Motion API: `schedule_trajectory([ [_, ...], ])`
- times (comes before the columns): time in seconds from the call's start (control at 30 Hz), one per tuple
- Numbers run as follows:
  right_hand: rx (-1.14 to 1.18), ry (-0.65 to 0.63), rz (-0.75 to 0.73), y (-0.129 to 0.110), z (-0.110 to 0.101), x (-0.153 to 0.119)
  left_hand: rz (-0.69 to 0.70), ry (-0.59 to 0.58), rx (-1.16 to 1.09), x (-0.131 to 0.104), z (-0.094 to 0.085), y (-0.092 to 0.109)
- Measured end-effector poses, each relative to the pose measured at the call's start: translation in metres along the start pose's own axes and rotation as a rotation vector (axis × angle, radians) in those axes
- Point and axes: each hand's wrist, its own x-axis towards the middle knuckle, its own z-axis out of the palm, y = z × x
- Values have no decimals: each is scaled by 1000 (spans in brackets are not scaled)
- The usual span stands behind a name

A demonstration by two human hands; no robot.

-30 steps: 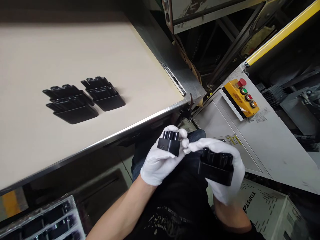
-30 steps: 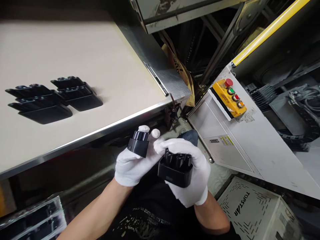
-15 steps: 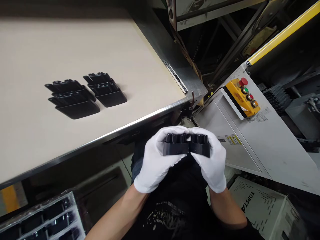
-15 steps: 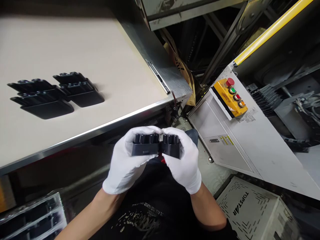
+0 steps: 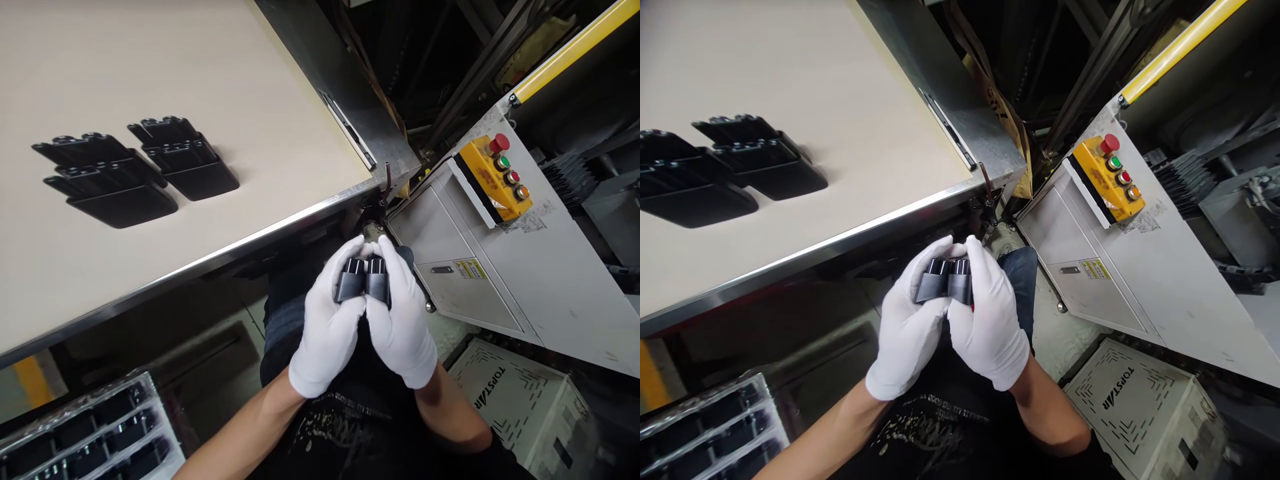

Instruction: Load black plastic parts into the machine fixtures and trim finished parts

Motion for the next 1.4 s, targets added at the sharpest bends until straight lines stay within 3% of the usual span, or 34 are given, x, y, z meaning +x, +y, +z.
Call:
schedule_trajectory([
  [0.23,-9,-17,-2,7,-1,-11,-214,-195,-268,-3,-13,-10],
  [0.37,-21,47,-10,13,3,-19,-259,-274,-169,-3,-20,-12],
  [0.47,7,90,-31,17,3,-23,-176,-319,-32,-1,-25,-9],
  [0.63,196,195,65,19,-1,-25,37,-304,198,3,-31,-2],
  [0.83,499,314,210,10,-5,-16,-9,-168,82,1,-28,-1],
  [1.17,580,290,123,7,-8,-13,100,-147,27,4,-30,-2],
  [1.4,637,264,65,5,-10,-10,86,-128,-63,6,-30,-5],
])
